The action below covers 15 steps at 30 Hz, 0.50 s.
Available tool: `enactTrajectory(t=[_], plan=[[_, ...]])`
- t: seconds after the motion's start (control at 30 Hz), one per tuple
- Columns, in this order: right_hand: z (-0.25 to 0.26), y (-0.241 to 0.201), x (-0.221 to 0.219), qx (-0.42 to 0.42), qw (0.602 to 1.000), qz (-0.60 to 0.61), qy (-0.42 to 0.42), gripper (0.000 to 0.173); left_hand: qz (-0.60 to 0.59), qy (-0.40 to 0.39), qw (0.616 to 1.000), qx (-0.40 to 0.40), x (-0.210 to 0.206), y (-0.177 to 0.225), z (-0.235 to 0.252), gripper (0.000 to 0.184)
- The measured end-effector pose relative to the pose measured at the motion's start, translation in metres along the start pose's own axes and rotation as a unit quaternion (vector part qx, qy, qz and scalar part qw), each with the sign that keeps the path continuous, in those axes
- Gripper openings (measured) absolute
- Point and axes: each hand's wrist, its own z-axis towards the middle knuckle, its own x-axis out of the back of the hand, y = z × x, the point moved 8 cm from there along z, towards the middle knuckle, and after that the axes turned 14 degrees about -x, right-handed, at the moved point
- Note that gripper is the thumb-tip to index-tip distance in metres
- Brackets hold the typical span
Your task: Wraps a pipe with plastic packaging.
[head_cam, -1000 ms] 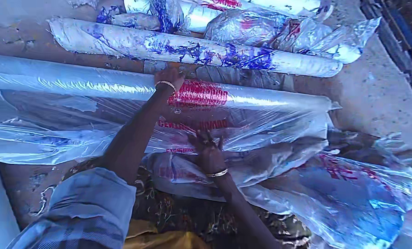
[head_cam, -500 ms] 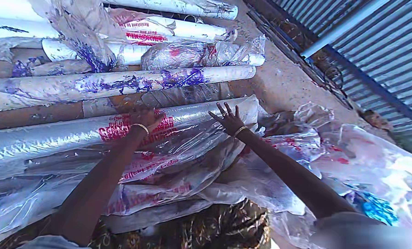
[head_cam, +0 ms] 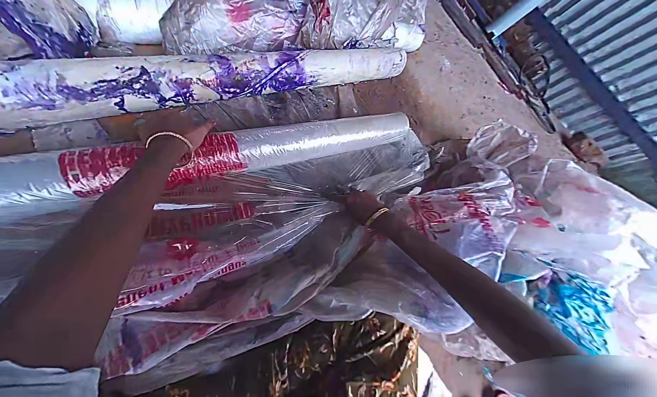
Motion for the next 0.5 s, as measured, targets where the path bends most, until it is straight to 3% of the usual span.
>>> enactTrajectory(t=[0.07,0.13,0.2,0.23,0.3,0.33,0.4,0.43,0.47,0.5], plan=[[0.012,0.005,-0.012,0.041,0.999,0.018,0.015,0.065,0.006,-0.004,1.000,0.004,0.001,0.002,0.006,0.077],[0.011,0.008,-0.016,0.059,0.997,0.053,-0.005,0.068,0.020,0.008,0.999,-0.026,0.010,0.011,0.005,0.073],[-0.001,0.016,-0.004,0.097,0.979,0.179,0.008,0.059,0.017,0.036,0.988,-0.148,0.019,0.026,0.003,0.064],[-0.012,0.024,0.005,0.109,0.952,0.286,0.024,0.052,-0.004,0.058,0.970,-0.235,0.018,0.032,-0.003,0.055],[-0.024,0.042,0.033,0.100,0.904,0.405,0.094,0.043,-0.063,0.123,0.903,-0.406,0.012,0.039,-0.028,0.044],[-0.031,0.044,0.052,0.078,0.899,0.404,0.152,0.037,-0.070,0.126,0.876,-0.460,0.003,0.040,-0.049,0.050],[-0.043,0.027,0.091,0.063,0.910,0.280,0.300,0.031,-0.028,0.029,0.883,-0.468,-0.022,0.040,-0.097,0.083],[-0.046,0.006,0.105,0.080,0.910,0.215,0.346,0.033,0.017,-0.028,0.901,-0.432,-0.034,0.037,-0.117,0.101],[-0.044,-0.022,0.115,0.109,0.908,0.169,0.367,0.038,0.052,-0.061,0.919,-0.385,-0.041,0.030,-0.132,0.109],[-0.038,-0.056,0.123,0.138,0.909,0.148,0.364,0.043,0.068,-0.067,0.935,-0.342,-0.044,0.022,-0.141,0.104]])
